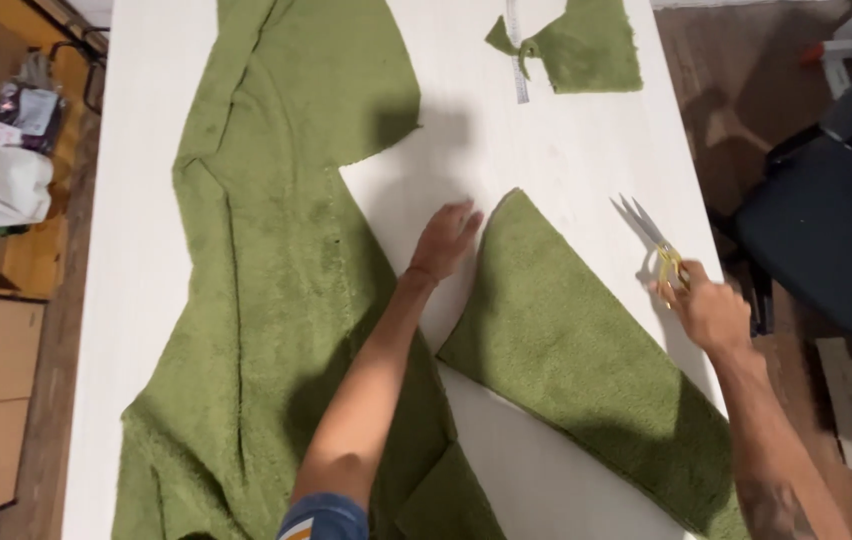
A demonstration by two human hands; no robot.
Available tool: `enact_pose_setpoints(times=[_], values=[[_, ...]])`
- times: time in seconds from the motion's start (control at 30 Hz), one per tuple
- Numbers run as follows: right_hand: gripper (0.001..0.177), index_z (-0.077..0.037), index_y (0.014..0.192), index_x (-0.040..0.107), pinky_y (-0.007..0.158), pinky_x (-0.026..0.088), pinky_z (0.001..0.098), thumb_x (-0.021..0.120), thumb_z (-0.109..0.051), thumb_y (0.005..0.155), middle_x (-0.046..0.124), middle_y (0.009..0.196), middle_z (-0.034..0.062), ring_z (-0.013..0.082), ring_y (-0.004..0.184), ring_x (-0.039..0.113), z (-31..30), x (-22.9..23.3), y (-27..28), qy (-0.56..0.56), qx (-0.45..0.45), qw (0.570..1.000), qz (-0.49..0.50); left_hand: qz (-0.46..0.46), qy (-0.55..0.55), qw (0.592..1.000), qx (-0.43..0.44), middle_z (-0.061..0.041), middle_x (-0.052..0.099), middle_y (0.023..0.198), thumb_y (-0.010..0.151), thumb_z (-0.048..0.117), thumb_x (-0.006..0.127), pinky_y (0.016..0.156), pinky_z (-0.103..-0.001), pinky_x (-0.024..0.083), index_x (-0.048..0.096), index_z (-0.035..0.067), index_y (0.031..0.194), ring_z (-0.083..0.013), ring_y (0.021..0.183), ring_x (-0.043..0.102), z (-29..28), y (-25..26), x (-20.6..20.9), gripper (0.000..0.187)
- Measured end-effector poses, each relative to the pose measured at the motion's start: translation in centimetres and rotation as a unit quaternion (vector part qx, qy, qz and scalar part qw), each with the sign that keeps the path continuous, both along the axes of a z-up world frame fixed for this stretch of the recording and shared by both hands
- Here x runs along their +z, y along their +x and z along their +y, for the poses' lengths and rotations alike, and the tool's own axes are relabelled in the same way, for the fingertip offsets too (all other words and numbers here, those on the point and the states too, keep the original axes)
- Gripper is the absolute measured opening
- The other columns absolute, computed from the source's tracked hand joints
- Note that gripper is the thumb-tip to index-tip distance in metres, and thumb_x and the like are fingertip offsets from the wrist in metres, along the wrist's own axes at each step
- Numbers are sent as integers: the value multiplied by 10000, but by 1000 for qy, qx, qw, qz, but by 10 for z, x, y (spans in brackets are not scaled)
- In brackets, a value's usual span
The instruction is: Cutting pieces of green fuzzy fabric using a paper template and scissors.
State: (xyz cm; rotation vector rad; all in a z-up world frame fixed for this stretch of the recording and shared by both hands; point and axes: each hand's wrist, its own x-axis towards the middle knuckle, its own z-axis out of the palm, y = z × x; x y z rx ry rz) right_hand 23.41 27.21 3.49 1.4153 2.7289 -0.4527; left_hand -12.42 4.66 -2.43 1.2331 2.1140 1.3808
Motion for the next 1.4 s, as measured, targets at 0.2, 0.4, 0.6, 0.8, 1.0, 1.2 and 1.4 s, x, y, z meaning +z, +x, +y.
enact_pose_setpoints(times=[0.2,0.4,0.6,0.8,1.0,1.2,1.4], values=[[629,-103,1314,659,690,614,491,596,-640,992,744,869,133,283,753,730,27,-13,-59,124,76,984,-102,149,-165,975,-11,-190,614,1286,990,542,556,1054,-470,469,665,41,1292,-393,1180,562,-60,48,25,595],[583,-171,1327,678,799,588,532,716,-540,878,713,1168,156,379,973,705,26,-2,-48,99,83,991,-22,167,-164,972,18,-143,618,1252,897,596,634,991,-504,476,674,62,1268,-380,1148,573,-53,69,16,652],[563,-140,1319,680,945,564,505,717,-526,910,721,1273,186,354,1117,705,9,13,78,-79,28,994,65,204,-96,970,87,-171,560,1360,934,469,694,1053,-513,431,591,41,1368,-393,1247,512,-66,105,22,618],[603,-117,1280,714,859,629,505,643,-534,850,701,1242,157,347,1079,733,-40,-29,214,-203,-54,971,112,340,10,938,-70,-157,458,1570,877,462,739,1239,-593,253,509,122,1495,-357,1511,347,-98,244,34,742],[638,-28,1078,768,810,650,430,790,-575,750,735,1118,149,273,921,763,-64,-64,260,-79,10,996,45,341,-10,923,-177,-162,373,1648,901,503,729,1260,-620,196,479,121,1551,-350,1543,295,-114,322,16,794],[474,-44,918,725,636,508,385,867,-475,781,640,731,101,221,677,607,-67,-43,263,-202,-24,978,-37,401,-115,897,-146,-159,340,1662,889,544,707,1256,-614,187,451,130,1570,-333,1545,299,-117,370,-4,837],[402,-87,906,536,541,420,307,900,-216,797,461,817,-12,89,678,448,-63,-92,303,-310,65,908,274,308,-68,927,-204,-154,357,1670,769,629,727,1270,-633,199,409,153,1608,-357,1550,325,-115,444,23,1015]])
